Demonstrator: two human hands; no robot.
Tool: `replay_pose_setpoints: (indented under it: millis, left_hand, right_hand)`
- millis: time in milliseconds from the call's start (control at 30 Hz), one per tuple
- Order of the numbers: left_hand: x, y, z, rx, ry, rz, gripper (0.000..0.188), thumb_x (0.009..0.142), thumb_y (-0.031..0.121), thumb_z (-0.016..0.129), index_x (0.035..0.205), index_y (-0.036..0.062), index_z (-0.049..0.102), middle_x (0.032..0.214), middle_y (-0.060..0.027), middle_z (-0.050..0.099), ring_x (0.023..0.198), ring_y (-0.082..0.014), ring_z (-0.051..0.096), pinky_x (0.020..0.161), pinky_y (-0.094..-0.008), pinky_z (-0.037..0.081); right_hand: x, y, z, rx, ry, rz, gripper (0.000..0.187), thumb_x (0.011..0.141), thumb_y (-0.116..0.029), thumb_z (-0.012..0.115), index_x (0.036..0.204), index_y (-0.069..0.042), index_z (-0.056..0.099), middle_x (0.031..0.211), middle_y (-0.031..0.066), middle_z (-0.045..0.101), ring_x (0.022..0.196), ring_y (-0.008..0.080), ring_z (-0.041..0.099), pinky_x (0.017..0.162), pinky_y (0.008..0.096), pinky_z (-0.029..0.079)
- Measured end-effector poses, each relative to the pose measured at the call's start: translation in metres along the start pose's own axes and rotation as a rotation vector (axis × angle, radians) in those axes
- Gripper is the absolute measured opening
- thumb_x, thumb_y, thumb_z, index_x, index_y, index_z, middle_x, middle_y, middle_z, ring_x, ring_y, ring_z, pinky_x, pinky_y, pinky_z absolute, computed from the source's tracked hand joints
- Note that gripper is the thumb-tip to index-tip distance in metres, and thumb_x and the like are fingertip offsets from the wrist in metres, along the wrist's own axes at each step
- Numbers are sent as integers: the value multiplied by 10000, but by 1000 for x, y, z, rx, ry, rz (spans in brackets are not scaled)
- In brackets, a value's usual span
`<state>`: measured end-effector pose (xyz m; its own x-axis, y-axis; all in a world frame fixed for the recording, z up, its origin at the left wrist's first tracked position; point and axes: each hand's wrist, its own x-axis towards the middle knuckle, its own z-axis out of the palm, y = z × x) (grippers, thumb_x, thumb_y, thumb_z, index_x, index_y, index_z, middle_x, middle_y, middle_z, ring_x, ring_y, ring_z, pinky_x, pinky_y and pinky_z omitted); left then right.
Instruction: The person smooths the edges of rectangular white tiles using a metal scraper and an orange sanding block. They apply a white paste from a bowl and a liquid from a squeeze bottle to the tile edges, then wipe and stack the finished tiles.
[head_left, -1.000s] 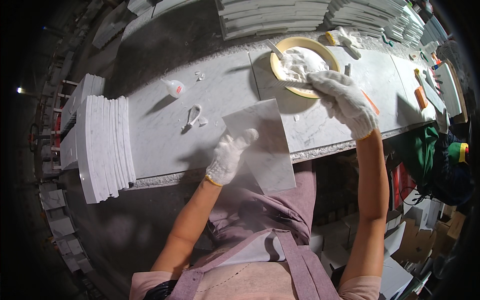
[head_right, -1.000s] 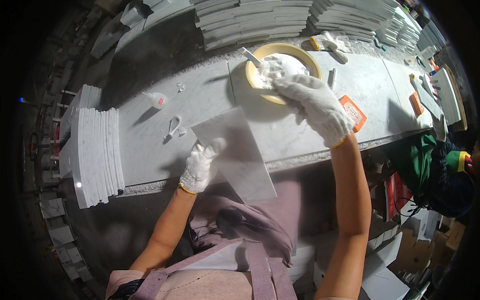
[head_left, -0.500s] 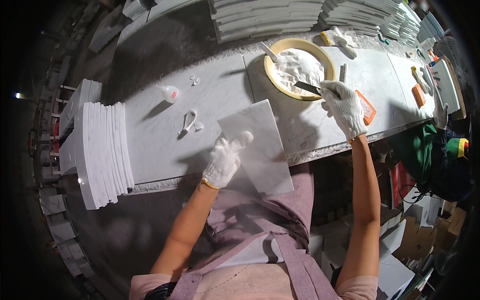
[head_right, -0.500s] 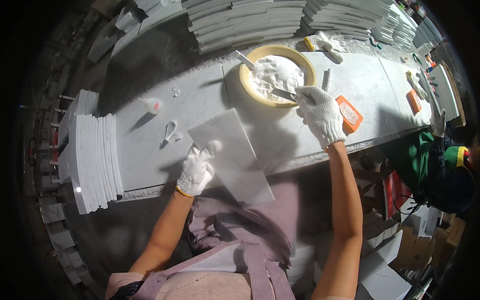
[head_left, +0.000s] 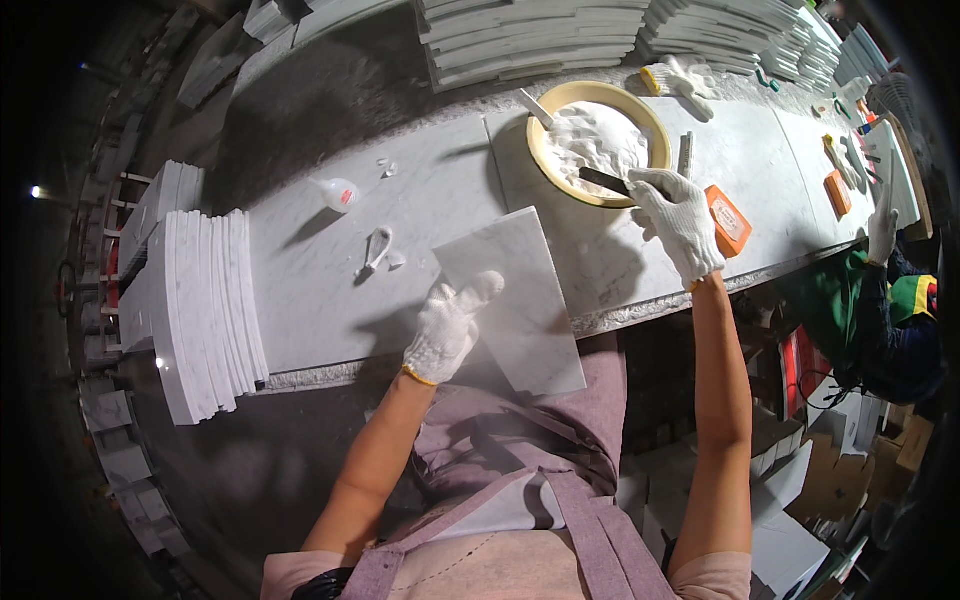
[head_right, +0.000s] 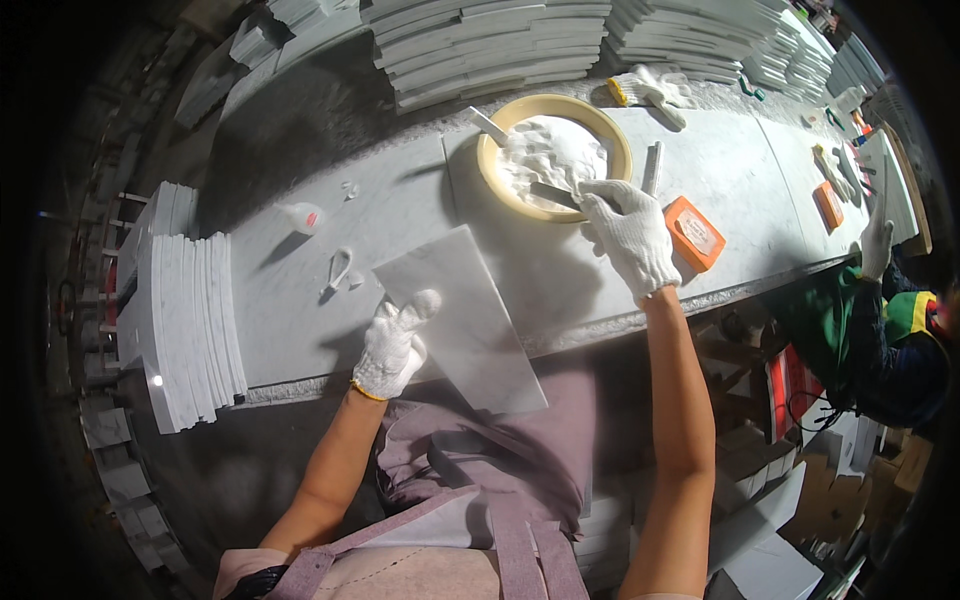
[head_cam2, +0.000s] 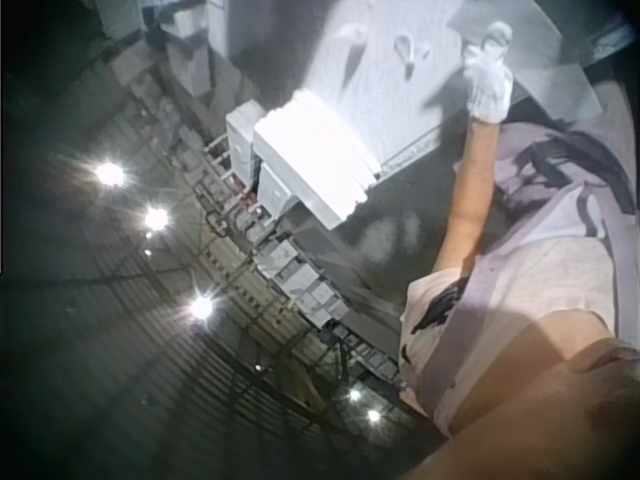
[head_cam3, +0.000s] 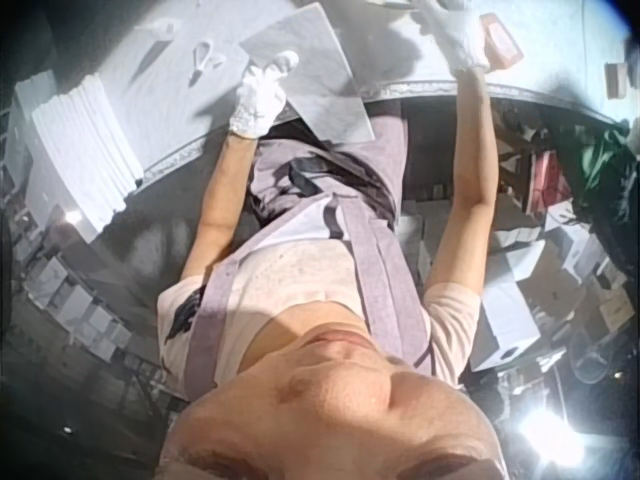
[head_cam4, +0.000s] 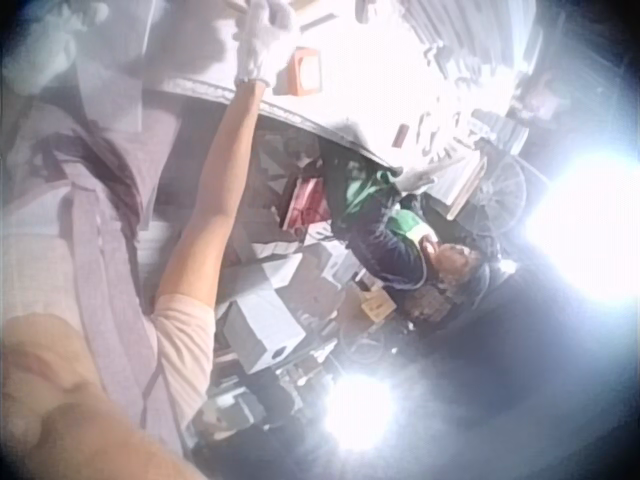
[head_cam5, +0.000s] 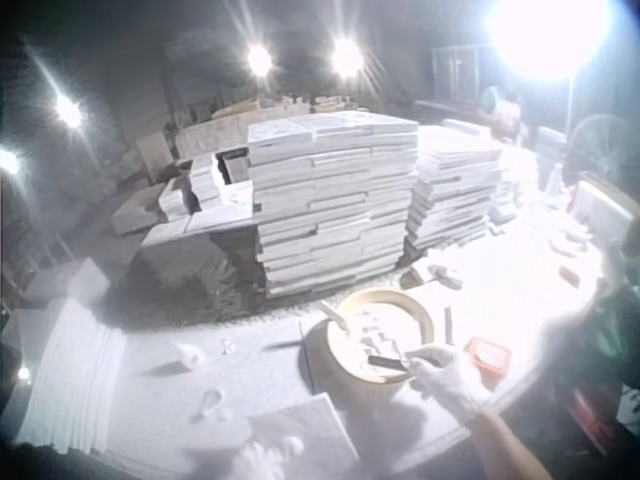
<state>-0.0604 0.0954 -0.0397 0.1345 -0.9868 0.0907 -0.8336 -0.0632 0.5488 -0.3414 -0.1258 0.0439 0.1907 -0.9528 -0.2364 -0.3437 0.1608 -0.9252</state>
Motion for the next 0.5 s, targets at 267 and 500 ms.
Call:
replay_pose_setpoints:
  millis: [267, 500]
  left_hand:
    - [4, 5, 0, -76, 63, 15, 708, 824, -46, 699, 1426, 327, 678, 1001, -196, 630, 814, -416, 670, 731, -496, 596]
    - [8, 11, -6, -146, -43, -145, 539, 854, 75, 829, 1368, 158, 690, 1001, -127, 687, 803, -278, 683, 743, -410, 593]
  right_hand:
    - [-49, -15, -3, 318, -81, 84, 385, 1018, -256, 756, 1317, -14, 728, 986, 48, 753, 744, 103, 701, 603, 240, 562]
    - [-73, -42, 9, 217, -81, -5, 339, 1018, -195, 750, 1284, 14, 730, 911, 59, 744, 662, 76, 672, 559, 209, 547]
